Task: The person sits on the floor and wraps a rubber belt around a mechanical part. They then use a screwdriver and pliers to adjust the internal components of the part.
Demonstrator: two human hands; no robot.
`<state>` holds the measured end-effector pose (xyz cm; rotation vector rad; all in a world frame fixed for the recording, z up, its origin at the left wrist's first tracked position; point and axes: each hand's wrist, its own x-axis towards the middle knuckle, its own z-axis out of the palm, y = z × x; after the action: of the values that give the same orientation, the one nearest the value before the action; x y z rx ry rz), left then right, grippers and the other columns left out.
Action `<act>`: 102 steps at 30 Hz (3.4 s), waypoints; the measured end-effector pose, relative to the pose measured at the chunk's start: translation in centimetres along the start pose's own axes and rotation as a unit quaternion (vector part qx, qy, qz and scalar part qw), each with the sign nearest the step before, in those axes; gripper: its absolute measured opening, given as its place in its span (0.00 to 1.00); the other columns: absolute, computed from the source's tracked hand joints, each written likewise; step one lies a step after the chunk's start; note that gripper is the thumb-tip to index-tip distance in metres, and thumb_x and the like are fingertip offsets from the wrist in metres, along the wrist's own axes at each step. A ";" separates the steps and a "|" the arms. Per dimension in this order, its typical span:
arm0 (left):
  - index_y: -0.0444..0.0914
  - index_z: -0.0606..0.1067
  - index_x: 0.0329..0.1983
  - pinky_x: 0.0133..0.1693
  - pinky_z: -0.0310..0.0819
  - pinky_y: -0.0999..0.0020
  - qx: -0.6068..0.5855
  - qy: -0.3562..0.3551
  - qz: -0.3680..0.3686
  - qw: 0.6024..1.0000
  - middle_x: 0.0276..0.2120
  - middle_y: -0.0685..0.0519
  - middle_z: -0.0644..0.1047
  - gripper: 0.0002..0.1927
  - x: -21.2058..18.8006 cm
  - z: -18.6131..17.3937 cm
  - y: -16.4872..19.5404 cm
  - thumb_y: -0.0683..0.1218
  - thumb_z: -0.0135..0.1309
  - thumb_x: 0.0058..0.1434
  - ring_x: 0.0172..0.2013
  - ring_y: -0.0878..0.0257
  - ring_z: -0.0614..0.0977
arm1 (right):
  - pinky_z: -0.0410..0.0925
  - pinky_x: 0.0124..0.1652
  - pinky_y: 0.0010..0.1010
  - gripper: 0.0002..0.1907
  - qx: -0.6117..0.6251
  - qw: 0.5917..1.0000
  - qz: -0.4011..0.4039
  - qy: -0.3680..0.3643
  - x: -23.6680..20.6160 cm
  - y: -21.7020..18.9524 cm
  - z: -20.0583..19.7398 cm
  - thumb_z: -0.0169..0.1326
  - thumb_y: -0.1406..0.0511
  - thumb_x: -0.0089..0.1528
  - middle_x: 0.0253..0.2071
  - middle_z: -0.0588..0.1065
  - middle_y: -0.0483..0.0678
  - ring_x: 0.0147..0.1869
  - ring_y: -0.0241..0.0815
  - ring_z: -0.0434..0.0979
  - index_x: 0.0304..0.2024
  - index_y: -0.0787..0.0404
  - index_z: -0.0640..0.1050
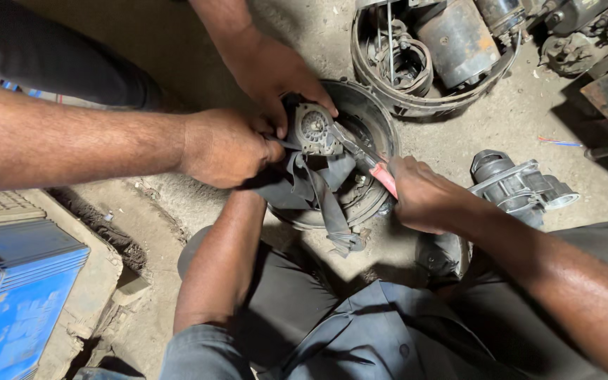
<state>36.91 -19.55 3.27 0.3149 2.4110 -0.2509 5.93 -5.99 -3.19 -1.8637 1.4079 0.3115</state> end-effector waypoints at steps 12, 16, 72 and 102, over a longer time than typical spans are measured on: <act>0.37 0.74 0.39 0.39 0.77 0.63 0.352 -0.124 0.080 0.924 0.27 0.48 0.79 0.09 -0.1 -2.7 6.7 0.46 0.58 0.60 0.34 0.57 0.83 | 0.60 0.62 0.49 0.31 0.015 0.999 -0.032 0.020 0.5 0.0 0.5 0.45 0.77 0.52 0.57 0.66 0.72 0.66 0.68 0.65 0.59 0.72 0.62; 0.37 0.74 0.40 0.39 0.77 0.63 0.374 -0.132 0.102 0.912 0.27 0.48 0.79 0.09 -0.5 -4.1 6.4 0.46 0.57 0.60 0.34 0.58 0.83 | 0.64 0.60 0.50 0.25 0.016 0.999 0.022 -0.017 0.0 -1.0 -0.8 0.46 0.75 0.57 0.57 0.67 0.69 0.66 0.67 0.67 0.58 0.70 0.64; 0.42 0.70 0.50 0.46 0.76 0.57 -0.166 -0.086 -0.203 0.961 0.31 0.51 0.76 0.14 1.1 -1.5 4.2 0.49 0.53 0.63 0.38 0.57 0.82 | 0.71 0.16 0.46 0.23 0.086 0.993 -0.028 -0.072 1.1 3.6 -3.8 0.48 0.74 0.54 0.47 0.71 0.67 0.29 0.62 0.83 0.52 0.76 0.67; 0.39 0.72 0.54 0.54 0.75 0.57 -0.418 -0.028 -0.437 0.796 0.39 0.47 0.78 0.23 7.4 -3.5 8.0 0.58 0.55 0.64 0.45 0.55 0.82 | 0.61 0.65 0.55 0.34 -0.026 0.999 -0.030 -0.029 -3.2 3.6 -3.4 0.45 0.71 0.57 0.66 0.61 0.67 0.71 0.69 0.59 0.68 0.64 0.63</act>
<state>31.63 -9.83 0.19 -1.2003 2.1738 0.4171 0.73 -6.39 -0.44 -1.9203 1.3153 0.3729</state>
